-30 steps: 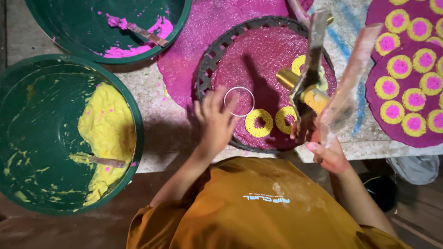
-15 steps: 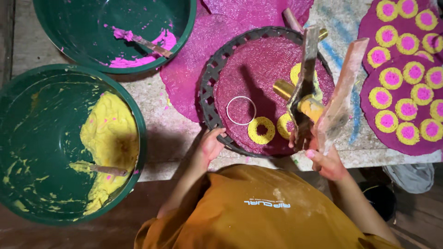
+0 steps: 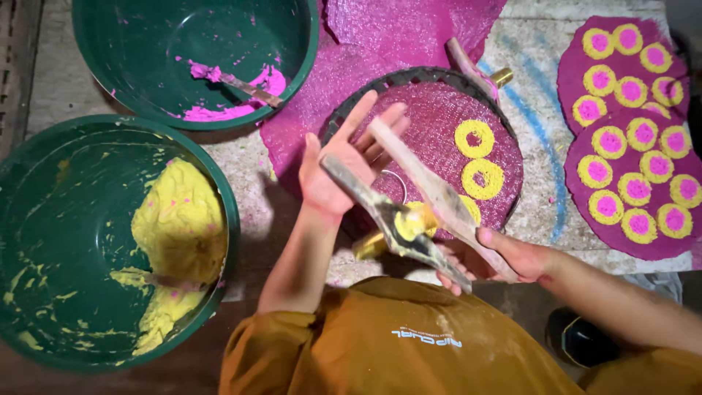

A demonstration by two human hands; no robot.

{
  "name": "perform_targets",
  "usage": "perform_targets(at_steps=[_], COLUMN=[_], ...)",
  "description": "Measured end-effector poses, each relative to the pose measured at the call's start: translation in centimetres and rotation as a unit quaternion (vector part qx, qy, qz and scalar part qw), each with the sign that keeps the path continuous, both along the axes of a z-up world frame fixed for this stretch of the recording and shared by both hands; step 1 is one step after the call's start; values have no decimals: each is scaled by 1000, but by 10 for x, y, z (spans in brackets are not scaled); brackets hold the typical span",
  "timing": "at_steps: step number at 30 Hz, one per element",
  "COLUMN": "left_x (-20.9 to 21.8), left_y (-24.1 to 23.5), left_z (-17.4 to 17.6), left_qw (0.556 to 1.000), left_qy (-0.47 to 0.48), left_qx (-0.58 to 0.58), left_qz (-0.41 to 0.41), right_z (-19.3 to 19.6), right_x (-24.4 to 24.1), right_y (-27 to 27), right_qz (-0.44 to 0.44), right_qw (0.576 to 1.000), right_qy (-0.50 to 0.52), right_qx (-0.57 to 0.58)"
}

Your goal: The person uses a manual press to shape yellow and pink dough into circular patterns on a pink mat. They repeatedly load the press with dough from green bowls, press it onto the mat, and arrange the finished pieces.

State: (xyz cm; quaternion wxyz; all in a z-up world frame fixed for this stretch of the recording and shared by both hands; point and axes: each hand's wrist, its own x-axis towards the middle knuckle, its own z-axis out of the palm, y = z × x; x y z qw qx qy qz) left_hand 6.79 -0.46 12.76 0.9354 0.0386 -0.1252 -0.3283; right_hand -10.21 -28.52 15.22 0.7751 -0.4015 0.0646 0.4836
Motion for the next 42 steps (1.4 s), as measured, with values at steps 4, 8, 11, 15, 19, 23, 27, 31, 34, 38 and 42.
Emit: perform_targets(at_steps=[4,8,11,15,19,23,27,31,34,38,42], left_x=[13,34,48,55,62,66,56,53,67,89,97], left_y=[-17,-38,-50,-54,-37,-22,-34,-59,-68,-63,-42], left_z=[14,-18,-44,-68,-79,-90,-102,-108,-108,-105,-104], left_qw=[992,990,989,977,972,966,966,967,969,970,975], left_qy=[-108,-83,-21,12,19,13,38,46,6,-43,-55], left_qx=[-68,-110,-131,-190,-208,-238,-230,-228,-228,-226,-198], left_qz=[5,40,63,95,105,99,114,103,95,72,81], right_z=[20,31,35,46,42,34,40,51,52,42,27], right_x=[28,60,80,95,102,103,101,99,98,101,102], right_y=[-23,-52,-49,-28,0,16,16,11,11,19,29], right_qz=[98,141,143,198,173,178,196,190,174,129,105], right_qw=[991,954,924,884,890,882,884,814,774,764,781], right_qy=[-45,-33,-39,-72,-116,-150,-127,-100,-162,-245,-293], right_qx=[-82,-264,-353,-417,-405,-409,-405,-539,-587,-583,-541])
